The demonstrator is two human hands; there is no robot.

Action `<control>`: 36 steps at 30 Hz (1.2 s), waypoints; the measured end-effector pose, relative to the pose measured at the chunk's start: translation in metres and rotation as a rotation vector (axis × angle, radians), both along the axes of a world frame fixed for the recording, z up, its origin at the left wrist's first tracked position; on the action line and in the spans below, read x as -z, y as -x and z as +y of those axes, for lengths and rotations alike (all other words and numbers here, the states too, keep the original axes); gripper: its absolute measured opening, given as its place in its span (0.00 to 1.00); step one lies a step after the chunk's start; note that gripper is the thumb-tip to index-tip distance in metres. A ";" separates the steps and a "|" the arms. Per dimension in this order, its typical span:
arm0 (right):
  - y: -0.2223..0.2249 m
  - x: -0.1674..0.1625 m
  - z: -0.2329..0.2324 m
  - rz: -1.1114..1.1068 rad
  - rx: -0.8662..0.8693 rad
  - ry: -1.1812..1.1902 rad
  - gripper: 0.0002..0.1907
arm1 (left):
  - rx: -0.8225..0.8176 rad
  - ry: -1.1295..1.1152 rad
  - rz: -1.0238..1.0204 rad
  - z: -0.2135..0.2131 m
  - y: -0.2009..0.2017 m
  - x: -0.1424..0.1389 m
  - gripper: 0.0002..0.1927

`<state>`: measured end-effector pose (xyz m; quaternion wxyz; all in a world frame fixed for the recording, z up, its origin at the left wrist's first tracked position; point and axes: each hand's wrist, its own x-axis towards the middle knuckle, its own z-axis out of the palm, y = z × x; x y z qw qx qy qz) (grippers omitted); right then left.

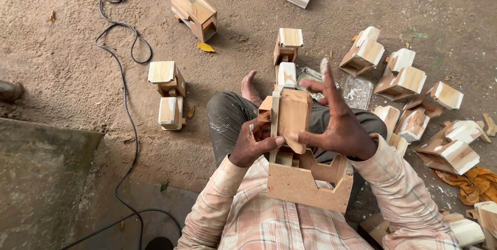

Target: The person sits on the floor and applies white wood filler to small wooden blocks using their fingers. They repeatedly dip fingers into a container of filler and rub it onto the surfaces and edges of the blocks, turning the pieces to cover different sides.

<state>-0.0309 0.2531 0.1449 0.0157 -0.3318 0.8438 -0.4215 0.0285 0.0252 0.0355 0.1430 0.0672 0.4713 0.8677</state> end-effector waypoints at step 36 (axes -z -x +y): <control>0.044 0.091 0.038 -0.452 0.352 0.631 0.47 | -0.009 0.156 -0.158 -0.003 0.004 0.050 0.29</control>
